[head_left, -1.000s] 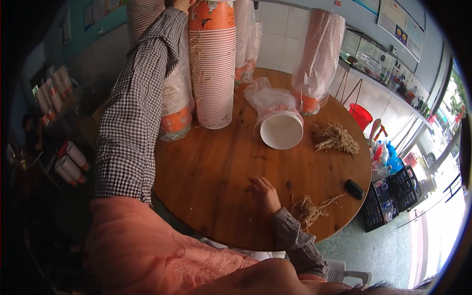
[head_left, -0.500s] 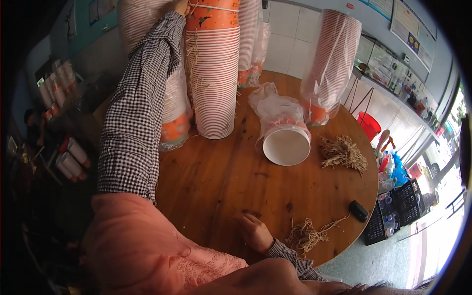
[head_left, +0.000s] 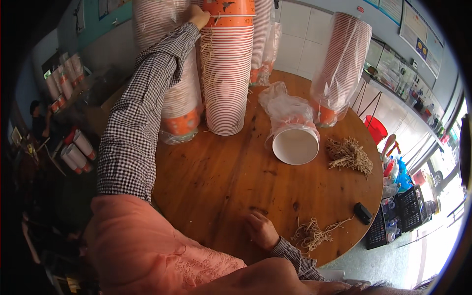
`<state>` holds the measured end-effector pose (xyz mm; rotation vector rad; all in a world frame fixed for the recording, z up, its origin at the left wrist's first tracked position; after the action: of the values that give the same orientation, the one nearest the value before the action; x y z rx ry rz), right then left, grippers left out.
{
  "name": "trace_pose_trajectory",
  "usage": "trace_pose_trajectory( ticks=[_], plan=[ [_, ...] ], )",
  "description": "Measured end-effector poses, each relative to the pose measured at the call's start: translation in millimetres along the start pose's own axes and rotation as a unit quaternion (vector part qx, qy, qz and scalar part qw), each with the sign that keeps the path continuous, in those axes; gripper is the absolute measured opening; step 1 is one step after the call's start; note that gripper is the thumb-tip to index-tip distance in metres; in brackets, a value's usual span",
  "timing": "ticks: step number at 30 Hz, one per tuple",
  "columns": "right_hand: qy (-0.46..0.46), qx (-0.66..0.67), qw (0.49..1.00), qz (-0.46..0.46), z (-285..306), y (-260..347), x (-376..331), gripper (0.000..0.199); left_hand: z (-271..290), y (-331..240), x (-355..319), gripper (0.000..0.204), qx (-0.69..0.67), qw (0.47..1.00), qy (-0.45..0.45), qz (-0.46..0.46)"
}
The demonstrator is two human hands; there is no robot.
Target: Attaching thin strings to paper bowls or buckets for packaging.
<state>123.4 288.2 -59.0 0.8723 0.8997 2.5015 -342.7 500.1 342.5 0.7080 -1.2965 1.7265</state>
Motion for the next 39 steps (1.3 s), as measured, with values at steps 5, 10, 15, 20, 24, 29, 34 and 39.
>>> trace_pose_trajectory(
  ticks=[5,10,15,20,24,29,34,39],
  plan=[
    [0.033,0.026,0.998,0.055,-13,28,3,0.018,88,38,21,0.017,-0.074,0.966,-0.179,-0.171],
    [0.005,-0.013,1.0,-0.018,5,3,1,0.017,53,-93,-60,0.023,-0.169,0.931,-0.125,-0.298],
    [0.006,0.002,1.0,-0.008,1,8,1,0.017,50,-119,-37,0.043,-0.067,0.919,-0.144,-0.361],
    [0.032,0.018,0.999,-0.013,-4,11,1,0.018,34,-92,-6,0.067,-0.119,0.906,-0.016,-0.405],
    [0.03,-0.014,0.998,-0.049,5,6,-2,0.018,32,-109,-20,0.073,0.017,0.931,0.027,-0.363],
    [0.047,-0.005,0.999,-0.019,1,14,0,0.019,59,-90,-22,0.075,0.012,0.929,0.038,-0.367],
    [0.021,-0.007,1.0,-0.003,2,13,1,0.016,56,-96,-23,0.078,0.032,0.955,0.001,-0.295],
    [0.035,-0.01,0.999,-0.009,-1,13,1,0.015,69,-78,-15,0.08,-0.112,0.934,0.106,-0.321]
  ],
)
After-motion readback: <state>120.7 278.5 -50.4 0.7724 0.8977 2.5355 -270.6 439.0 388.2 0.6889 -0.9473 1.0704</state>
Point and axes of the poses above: each hand's wrist, its own x-axis towards the middle knuckle, its own z-axis out of the back of the hand, y = z × x, the point moved 3 cm from there along x, towards the middle knuckle, and after that the axes turned 1 degree about -y, right-handed, at the moved point
